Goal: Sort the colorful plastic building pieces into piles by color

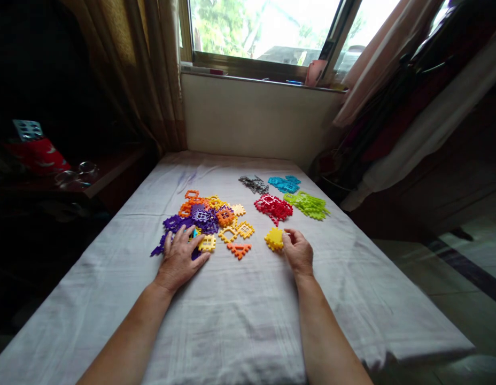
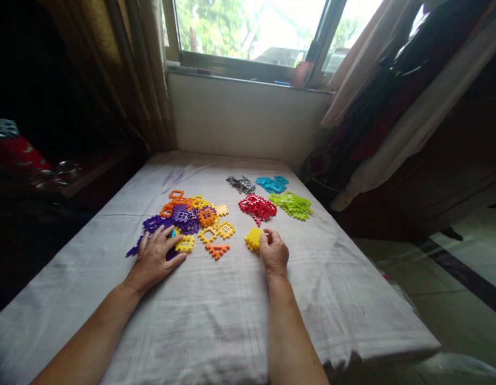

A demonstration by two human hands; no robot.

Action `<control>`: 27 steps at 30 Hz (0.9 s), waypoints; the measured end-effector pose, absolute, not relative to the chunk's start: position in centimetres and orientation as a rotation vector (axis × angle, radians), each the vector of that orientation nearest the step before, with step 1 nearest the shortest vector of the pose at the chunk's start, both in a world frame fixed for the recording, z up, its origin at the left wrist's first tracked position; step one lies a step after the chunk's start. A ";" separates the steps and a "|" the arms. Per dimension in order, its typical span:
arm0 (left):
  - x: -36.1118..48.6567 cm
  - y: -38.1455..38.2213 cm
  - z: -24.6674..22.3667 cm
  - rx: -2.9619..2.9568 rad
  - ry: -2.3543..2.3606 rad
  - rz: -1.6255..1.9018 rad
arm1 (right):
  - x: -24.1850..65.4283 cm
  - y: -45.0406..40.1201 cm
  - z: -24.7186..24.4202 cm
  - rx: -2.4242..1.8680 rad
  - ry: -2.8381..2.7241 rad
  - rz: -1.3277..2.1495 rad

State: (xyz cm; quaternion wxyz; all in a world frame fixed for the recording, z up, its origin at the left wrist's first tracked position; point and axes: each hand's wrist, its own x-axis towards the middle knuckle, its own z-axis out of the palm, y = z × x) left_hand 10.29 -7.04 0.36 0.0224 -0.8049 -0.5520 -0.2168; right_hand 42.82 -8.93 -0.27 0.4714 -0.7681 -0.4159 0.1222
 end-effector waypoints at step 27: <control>13.4 -7.9 1.5 -2.653 -1.312 -1.222 | 33.2 -10.7 1.3 -1.265 -1.793 0.296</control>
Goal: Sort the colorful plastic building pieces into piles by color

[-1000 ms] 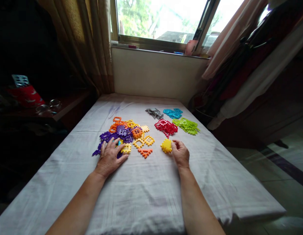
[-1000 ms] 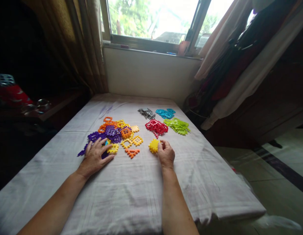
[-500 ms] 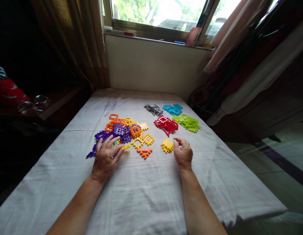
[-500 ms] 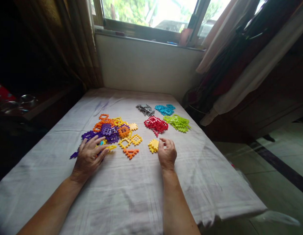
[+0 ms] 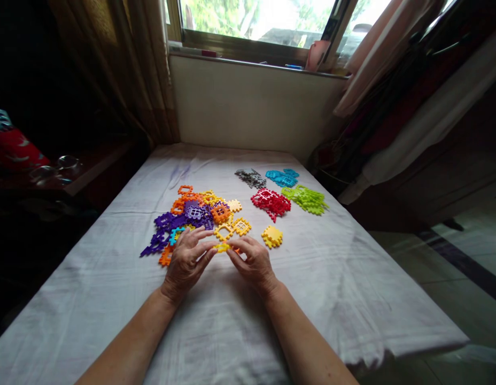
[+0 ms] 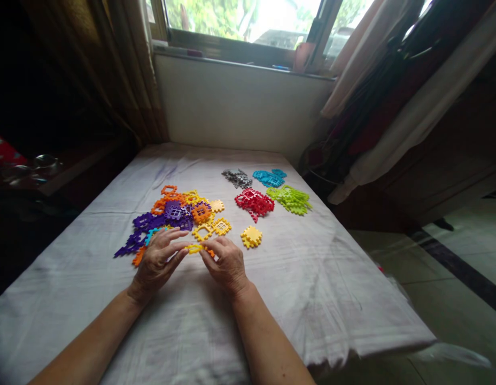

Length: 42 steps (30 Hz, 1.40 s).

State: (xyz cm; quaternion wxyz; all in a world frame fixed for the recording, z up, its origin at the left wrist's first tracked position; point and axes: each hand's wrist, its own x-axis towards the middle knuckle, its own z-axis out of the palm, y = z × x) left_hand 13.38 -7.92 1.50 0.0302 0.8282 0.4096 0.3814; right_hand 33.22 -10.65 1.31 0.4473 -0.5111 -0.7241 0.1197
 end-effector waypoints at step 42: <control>8.4 -6.1 1.0 2.330 2.018 0.854 | 45.0 -9.6 -0.2 -1.953 -1.291 0.031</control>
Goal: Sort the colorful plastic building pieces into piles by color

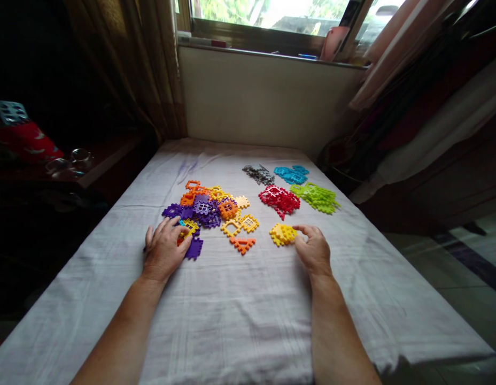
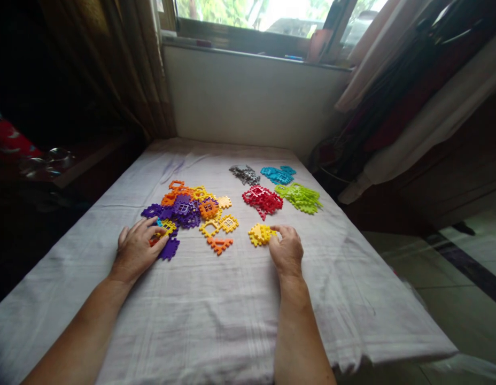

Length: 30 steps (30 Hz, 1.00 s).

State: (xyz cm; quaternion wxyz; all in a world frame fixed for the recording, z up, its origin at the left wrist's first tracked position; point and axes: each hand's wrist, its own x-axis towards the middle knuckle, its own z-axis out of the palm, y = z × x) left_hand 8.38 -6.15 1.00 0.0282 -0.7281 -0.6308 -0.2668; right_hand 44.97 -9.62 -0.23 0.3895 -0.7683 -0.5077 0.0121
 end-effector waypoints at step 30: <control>14.0 -7.9 1.1 -2.717 -1.432 -1.629 | 34.3 -10.5 1.6 -1.254 -1.727 0.490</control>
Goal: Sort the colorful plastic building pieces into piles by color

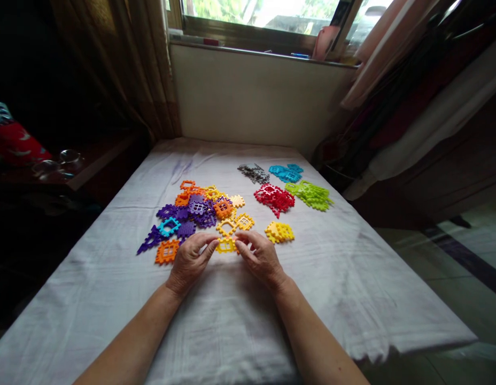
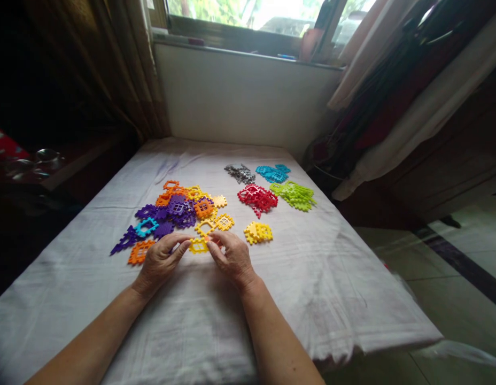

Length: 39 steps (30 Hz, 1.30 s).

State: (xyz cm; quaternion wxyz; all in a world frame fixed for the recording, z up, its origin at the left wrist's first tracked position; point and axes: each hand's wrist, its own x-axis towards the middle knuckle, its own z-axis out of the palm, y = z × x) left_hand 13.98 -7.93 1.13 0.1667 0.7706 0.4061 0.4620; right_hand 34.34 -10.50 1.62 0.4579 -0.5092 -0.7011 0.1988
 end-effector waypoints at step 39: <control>14.6 -9.2 2.1 2.787 1.098 0.704 | 37.8 -7.6 3.7 -1.864 -1.878 -0.044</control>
